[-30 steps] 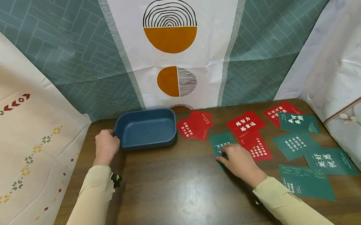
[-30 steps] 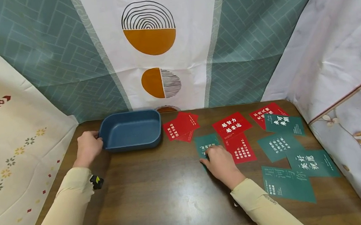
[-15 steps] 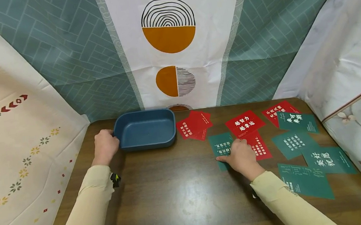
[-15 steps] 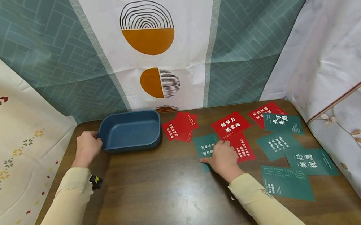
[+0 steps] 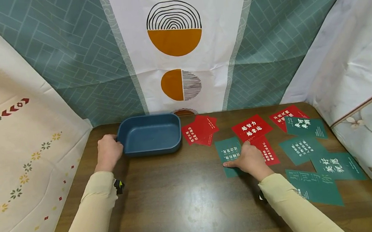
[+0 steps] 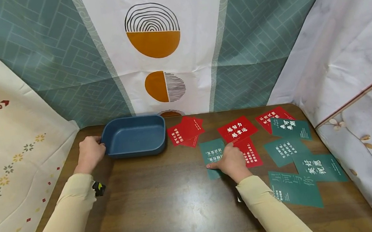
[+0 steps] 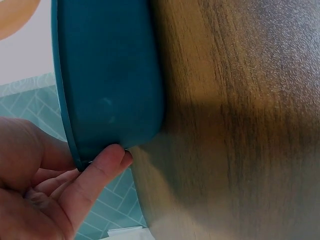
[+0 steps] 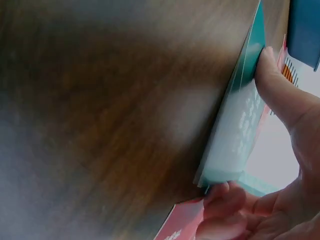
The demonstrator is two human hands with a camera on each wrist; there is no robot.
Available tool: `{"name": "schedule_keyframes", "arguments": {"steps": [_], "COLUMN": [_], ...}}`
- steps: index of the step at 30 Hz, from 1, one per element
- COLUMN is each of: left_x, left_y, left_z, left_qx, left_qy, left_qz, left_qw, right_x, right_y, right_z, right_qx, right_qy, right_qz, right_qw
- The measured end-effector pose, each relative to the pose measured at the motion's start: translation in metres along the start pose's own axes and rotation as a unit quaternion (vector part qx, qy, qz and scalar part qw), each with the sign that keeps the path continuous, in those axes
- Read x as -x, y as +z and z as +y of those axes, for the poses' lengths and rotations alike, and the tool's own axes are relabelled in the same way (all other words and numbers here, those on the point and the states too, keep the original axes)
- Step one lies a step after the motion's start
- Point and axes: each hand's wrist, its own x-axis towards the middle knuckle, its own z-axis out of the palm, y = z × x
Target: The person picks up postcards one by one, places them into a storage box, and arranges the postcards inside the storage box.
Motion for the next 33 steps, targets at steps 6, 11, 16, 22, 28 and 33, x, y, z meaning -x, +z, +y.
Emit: {"name": "schedule_keyframes", "arguments": {"steps": [6, 11, 16, 22, 28, 33], "left_x": [0.0, 0.001, 0.0, 0.0, -0.001, -0.001], "left_y": [0.0, -0.001, -0.001, -0.001, -0.001, 0.0], "left_z": [0.0, 0.0, 0.0, 0.001, 0.0, -0.001], "left_qx": [0.002, 0.003, 0.003, 0.005, 0.004, 0.004], "left_qy": [-0.006, -0.005, -0.004, -0.002, 0.0, 0.003], "left_qz": [-0.006, -0.002, -0.004, -0.013, -0.007, -0.004], "left_qw": [1.0, 1.0, 1.0, 0.9999, 1.0, 1.0], "right_x": [0.002, 0.004, 0.003, 0.001, -0.005, -0.01], "right_y": [0.001, 0.0, -0.005, -0.014, -0.023, -0.034], "right_z": [0.002, 0.003, 0.002, 0.006, 0.012, 0.015], "right_qx": [0.023, 0.012, -0.004, -0.045, -0.111, -0.166], "right_qy": [0.0, -0.039, -0.061, -0.086, -0.107, -0.118], "right_qz": [0.011, 0.044, 0.049, 0.033, 0.013, 0.003], "right_qw": [0.9997, 0.9982, 0.9969, 0.9948, 0.988, 0.979]}}
